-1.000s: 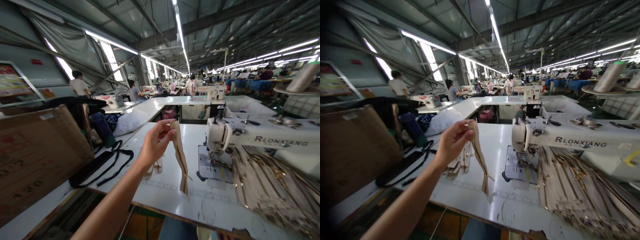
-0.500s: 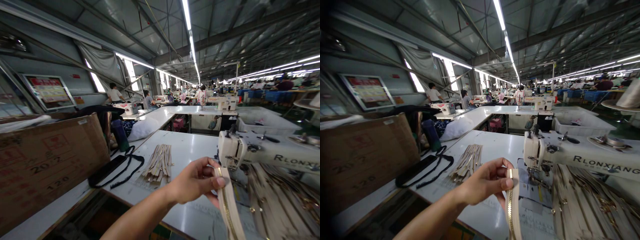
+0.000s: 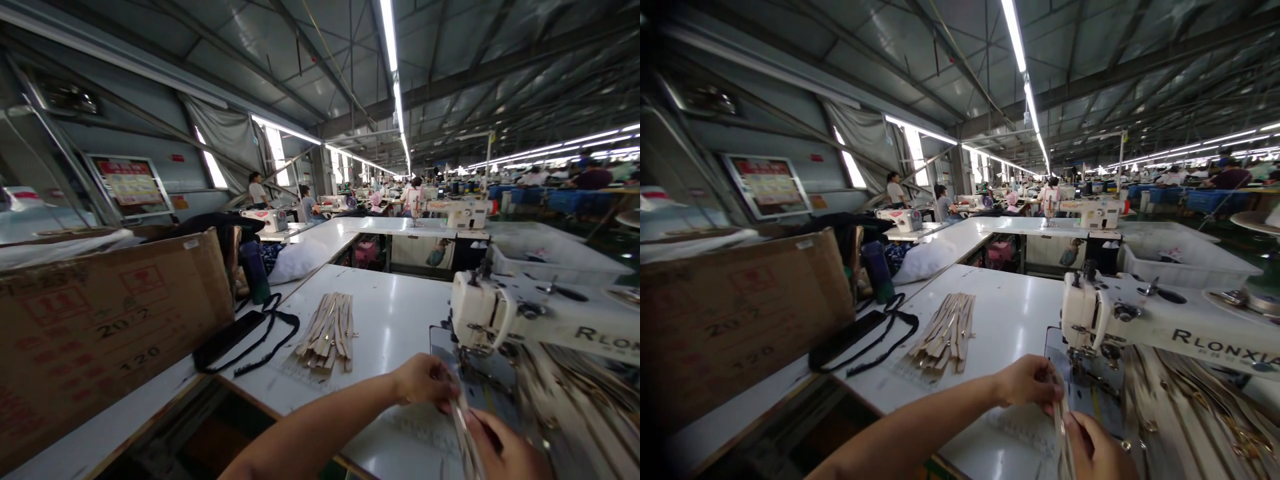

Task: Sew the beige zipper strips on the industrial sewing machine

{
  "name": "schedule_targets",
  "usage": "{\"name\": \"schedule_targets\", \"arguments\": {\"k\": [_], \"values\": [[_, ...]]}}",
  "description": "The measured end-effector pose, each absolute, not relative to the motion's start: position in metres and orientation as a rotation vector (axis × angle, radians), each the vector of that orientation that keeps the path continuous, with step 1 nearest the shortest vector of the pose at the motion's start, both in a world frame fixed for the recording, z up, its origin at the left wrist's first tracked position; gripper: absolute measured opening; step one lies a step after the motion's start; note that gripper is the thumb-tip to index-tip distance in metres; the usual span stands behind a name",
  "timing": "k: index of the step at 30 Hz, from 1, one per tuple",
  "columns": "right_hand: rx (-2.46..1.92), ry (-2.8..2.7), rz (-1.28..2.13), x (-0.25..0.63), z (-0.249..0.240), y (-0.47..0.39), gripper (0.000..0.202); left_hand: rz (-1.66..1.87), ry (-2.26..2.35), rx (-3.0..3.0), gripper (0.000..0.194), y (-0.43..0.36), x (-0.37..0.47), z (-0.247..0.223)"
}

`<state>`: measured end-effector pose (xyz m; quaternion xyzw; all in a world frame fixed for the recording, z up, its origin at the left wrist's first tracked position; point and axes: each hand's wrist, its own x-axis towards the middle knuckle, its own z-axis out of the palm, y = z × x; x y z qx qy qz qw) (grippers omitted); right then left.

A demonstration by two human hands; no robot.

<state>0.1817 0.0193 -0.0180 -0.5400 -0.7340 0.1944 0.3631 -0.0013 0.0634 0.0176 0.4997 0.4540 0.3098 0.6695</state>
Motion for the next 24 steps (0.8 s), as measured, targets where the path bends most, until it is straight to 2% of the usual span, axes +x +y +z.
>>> {"name": "schedule_targets", "arguments": {"k": [2,6,9,12,15,24], "values": [[-1.437,-1.916,0.372,0.173,-0.013,0.025,0.036,0.734,1.153,1.177,0.018,0.070,0.002,0.016],[-1.605,-2.057,0.167,0.157,-0.002,0.036,0.036,0.761,1.414,1.611,0.038,0.080,0.005,0.018],[-1.688,-2.103,0.186,0.155,0.005,0.044,0.033,0.747,1.435,2.133,0.025,0.083,0.003,0.023],[-1.722,-2.097,0.263,0.159,0.009,0.049,0.027,0.720,1.262,2.464,0.008,0.083,0.000,0.025],[-1.734,-2.052,0.268,0.161,0.010,0.048,0.025,0.693,1.096,2.575,0.017,0.082,-0.002,0.023],[-1.738,-1.985,0.232,0.158,0.002,0.048,0.024,0.666,1.091,2.645,0.025,0.083,-0.003,0.020]]}}
